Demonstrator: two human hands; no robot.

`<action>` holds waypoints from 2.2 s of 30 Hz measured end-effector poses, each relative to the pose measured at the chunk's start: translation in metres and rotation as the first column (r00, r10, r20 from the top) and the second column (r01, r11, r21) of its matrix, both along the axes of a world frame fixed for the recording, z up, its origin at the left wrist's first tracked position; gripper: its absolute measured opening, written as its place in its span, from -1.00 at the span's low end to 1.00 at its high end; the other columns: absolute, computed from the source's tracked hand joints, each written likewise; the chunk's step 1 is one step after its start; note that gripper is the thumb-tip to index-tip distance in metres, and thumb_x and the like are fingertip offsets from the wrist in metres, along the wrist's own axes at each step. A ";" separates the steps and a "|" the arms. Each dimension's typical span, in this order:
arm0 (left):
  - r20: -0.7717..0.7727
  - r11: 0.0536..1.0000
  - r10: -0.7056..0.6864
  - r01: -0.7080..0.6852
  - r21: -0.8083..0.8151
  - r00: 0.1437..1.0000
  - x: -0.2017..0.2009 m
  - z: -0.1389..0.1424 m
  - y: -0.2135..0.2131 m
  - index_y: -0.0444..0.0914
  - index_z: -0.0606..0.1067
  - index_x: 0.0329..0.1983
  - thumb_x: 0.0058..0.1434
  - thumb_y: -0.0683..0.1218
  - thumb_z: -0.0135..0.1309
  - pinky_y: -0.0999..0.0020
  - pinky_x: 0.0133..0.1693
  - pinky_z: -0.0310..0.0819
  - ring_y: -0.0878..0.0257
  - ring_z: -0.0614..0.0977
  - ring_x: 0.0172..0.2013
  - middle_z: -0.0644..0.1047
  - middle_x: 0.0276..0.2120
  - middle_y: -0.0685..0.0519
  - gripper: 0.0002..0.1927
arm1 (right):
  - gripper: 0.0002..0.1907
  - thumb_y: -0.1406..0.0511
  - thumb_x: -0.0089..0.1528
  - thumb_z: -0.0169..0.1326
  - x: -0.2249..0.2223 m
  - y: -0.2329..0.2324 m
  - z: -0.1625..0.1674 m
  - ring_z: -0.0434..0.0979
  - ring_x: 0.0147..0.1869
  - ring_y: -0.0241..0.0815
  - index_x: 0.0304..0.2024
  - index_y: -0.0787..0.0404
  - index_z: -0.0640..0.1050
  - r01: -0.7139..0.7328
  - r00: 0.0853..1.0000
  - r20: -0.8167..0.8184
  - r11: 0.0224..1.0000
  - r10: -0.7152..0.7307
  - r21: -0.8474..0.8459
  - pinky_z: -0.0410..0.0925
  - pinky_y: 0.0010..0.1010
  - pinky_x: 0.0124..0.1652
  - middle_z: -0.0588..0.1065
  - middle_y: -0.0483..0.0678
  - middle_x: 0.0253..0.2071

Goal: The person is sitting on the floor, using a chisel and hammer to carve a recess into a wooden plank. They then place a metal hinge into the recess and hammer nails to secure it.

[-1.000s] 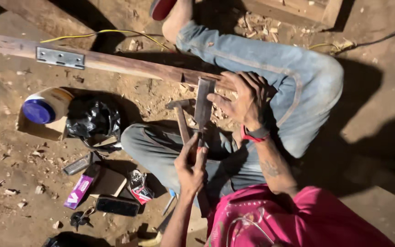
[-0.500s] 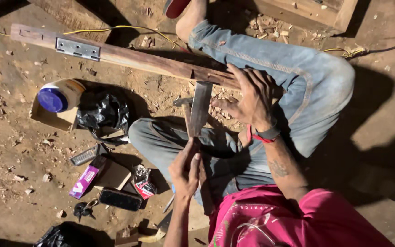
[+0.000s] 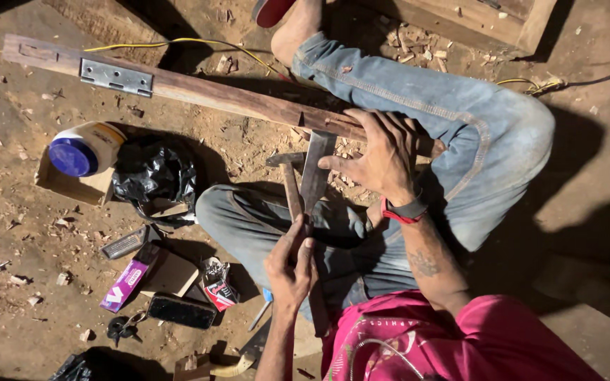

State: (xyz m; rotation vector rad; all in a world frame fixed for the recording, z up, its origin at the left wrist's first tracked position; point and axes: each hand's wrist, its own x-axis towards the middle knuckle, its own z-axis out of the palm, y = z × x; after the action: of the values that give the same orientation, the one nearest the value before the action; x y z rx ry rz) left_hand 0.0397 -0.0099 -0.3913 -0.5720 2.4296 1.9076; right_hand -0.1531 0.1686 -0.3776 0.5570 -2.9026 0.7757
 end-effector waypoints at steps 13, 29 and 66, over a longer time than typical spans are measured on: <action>0.071 0.997 -0.022 0.017 0.075 0.997 -0.011 0.002 -0.006 -0.36 0.52 0.20 0.27 -0.21 0.17 0.38 -0.04 0.59 0.27 0.72 -0.12 0.71 -0.10 -0.11 -0.59 | -0.13 -0.29 0.07 0.31 0.003 -0.002 -0.014 0.54 -0.02 0.06 0.07 0.25 0.58 0.064 0.997 0.059 0.986 -0.056 -0.152 0.27 -0.11 0.11 0.57 0.03 -0.12; 0.162 0.993 -0.040 0.022 0.112 0.986 -0.031 0.008 -0.021 -0.32 0.56 0.17 0.22 -0.23 0.20 0.46 -0.11 0.59 0.35 0.70 -0.20 0.72 -0.16 -0.06 -0.58 | -0.22 -0.20 0.08 0.36 0.005 -0.007 -0.016 0.58 0.00 -0.03 0.05 0.26 0.58 0.159 0.981 0.147 0.959 -0.126 -0.236 0.35 -0.19 0.05 0.59 0.02 -0.10; 0.059 0.999 -0.026 0.024 0.041 0.998 -0.019 0.019 -0.034 -0.39 0.50 0.22 0.28 -0.25 0.13 0.31 0.03 0.56 0.16 0.73 -0.04 0.68 -0.02 -0.17 -0.58 | -0.09 -0.35 0.02 0.27 -0.013 -0.029 -0.007 0.54 -0.04 0.04 0.12 0.14 0.60 0.035 0.999 0.036 0.999 -0.036 0.014 0.24 -0.10 0.05 0.58 -0.01 -0.13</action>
State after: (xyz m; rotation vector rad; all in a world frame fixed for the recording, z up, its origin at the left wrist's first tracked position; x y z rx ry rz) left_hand 0.0212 -0.0443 -0.3726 -0.5846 2.3459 1.8972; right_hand -0.1656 0.1394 -0.3848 0.4966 -2.9440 0.7699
